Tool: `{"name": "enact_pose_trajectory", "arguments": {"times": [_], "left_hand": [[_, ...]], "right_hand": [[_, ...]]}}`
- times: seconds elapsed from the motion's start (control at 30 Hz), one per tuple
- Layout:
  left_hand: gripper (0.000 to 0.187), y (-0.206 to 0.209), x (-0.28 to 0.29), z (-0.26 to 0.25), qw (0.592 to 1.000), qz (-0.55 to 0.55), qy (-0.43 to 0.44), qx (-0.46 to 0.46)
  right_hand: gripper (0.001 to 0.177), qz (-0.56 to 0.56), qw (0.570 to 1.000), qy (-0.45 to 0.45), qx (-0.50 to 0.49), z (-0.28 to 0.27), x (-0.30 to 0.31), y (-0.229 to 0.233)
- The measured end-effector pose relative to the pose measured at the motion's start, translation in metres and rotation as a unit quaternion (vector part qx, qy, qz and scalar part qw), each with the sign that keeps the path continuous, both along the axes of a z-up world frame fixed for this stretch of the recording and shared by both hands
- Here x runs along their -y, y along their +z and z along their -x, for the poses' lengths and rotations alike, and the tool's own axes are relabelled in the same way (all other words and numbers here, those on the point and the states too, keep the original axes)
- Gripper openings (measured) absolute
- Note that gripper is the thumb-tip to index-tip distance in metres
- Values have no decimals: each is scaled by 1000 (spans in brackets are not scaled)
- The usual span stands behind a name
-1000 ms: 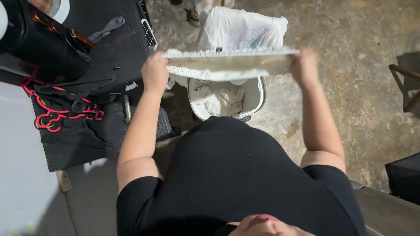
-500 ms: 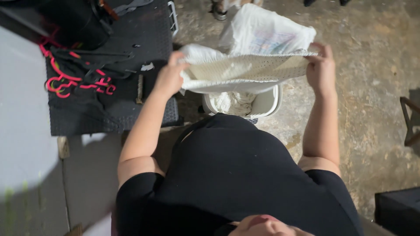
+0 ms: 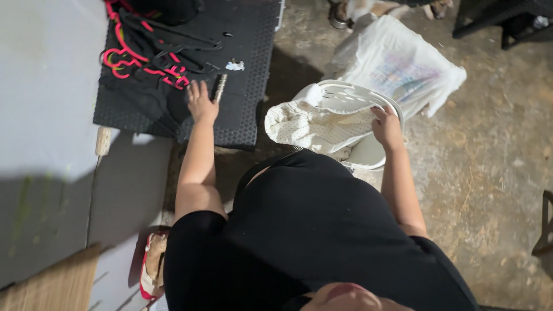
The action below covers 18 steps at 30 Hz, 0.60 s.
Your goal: The person takes white garments from a laundry basket, places them on plastic hangers, and hangs them on a nearby rack. The person handles several shirts and a pair of shorts, using both green and red hangers.
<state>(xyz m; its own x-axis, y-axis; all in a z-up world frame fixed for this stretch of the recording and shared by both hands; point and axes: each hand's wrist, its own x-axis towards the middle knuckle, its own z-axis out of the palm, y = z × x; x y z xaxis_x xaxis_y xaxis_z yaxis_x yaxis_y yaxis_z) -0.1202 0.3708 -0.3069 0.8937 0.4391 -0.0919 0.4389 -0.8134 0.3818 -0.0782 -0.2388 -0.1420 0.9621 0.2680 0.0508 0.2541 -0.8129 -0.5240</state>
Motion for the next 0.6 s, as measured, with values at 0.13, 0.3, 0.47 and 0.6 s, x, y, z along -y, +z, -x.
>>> {"name": "enact_pose_trajectory", "arguments": {"times": [0.13, 0.3, 0.47, 0.6], "left_hand": [[79, -4, -30, 23, 992, 5, 48, -121], [69, -4, -51, 74, 953, -46, 270, -125], [57, 0, -49, 118, 942, 46, 323, -77], [46, 4, -53, 132, 936, 44, 350, 8]], "right_hand": [[44, 3, 1000, 15, 15, -1, 8, -7], [44, 3, 997, -47, -67, 4, 7, -6], [42, 9, 1000, 15, 3, 1, 11, -12], [42, 8, 1000, -6, -28, -4, 12, -14]]}}
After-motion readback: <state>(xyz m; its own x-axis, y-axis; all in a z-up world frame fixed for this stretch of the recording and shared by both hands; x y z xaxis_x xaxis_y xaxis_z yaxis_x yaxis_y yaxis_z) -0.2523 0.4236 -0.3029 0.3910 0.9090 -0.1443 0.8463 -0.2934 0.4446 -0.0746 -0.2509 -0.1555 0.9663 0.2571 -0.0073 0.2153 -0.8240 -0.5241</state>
